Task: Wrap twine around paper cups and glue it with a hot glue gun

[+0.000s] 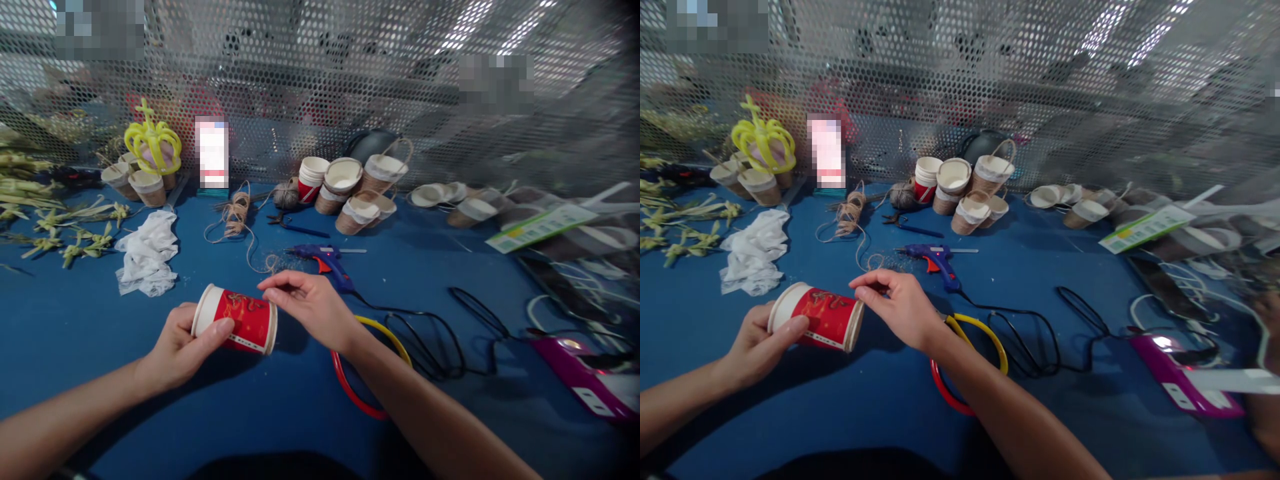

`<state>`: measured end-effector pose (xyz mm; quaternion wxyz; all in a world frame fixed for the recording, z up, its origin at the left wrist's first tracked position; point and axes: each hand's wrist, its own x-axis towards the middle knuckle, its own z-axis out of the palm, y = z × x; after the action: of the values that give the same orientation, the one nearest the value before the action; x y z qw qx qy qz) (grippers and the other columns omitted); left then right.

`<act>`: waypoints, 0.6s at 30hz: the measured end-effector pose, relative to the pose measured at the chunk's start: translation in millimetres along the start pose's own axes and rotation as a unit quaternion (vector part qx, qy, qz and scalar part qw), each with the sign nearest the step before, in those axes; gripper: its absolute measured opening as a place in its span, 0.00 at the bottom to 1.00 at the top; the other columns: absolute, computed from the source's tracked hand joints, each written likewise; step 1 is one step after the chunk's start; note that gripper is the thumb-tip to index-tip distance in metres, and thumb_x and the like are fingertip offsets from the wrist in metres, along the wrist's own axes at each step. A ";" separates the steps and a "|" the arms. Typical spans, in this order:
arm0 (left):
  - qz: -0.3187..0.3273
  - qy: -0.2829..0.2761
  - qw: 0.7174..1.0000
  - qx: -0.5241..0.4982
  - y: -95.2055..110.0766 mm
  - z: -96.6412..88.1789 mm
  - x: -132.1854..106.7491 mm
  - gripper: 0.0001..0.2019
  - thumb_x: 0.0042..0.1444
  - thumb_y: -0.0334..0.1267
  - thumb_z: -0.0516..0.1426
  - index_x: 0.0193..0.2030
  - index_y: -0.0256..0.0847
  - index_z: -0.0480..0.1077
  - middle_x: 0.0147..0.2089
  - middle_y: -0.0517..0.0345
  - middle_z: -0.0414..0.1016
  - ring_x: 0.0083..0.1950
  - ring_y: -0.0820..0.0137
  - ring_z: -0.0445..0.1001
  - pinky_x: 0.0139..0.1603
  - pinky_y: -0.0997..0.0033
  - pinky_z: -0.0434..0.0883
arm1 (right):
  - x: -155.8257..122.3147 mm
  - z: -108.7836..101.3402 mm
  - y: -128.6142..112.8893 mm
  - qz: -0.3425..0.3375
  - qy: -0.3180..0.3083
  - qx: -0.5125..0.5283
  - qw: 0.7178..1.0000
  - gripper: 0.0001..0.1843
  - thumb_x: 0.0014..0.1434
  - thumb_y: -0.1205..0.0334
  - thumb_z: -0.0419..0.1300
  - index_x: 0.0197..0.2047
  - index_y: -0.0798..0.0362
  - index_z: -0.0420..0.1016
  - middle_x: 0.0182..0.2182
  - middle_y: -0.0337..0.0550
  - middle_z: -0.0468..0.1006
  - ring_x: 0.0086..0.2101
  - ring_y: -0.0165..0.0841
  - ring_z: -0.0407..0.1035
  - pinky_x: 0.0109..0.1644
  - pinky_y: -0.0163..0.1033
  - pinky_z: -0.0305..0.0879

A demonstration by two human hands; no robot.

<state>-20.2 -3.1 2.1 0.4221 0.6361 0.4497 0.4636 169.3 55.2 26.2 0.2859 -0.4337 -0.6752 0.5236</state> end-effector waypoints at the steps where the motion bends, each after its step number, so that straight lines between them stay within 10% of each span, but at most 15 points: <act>1: -0.004 -0.003 1.000 -0.007 0.0 0.0 0.1 0.13 0.52 0.37 0.54 0.20 0.36 0.71 0.17 0.61 0.67 0.19 0.77 0.59 0.20 0.79 0.61 | 0.0 0.1 0.0 0.004 -0.002 0.002 1.000 0.07 0.52 0.64 0.56 0.34 0.54 0.73 0.29 0.39 0.76 0.31 0.28 0.70 0.38 0.37 0.66; 18: -0.076 0.014 0.993 -0.093 -3.0 3.2 0.7 0.15 0.51 0.42 0.55 0.19 0.36 0.73 0.18 0.60 0.69 0.19 0.77 0.59 0.20 0.79 0.61 | 0.7 0.9 1.4 0.048 -0.009 0.014 0.999 0.07 0.52 0.65 0.56 0.35 0.54 0.74 0.29 0.40 0.76 0.30 0.28 0.70 0.37 0.36 0.66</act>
<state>-17.6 -2.1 -1.3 0.5067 0.5518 0.4575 0.4790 168.7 55.6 24.6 0.2609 -0.4568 -0.6489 0.5497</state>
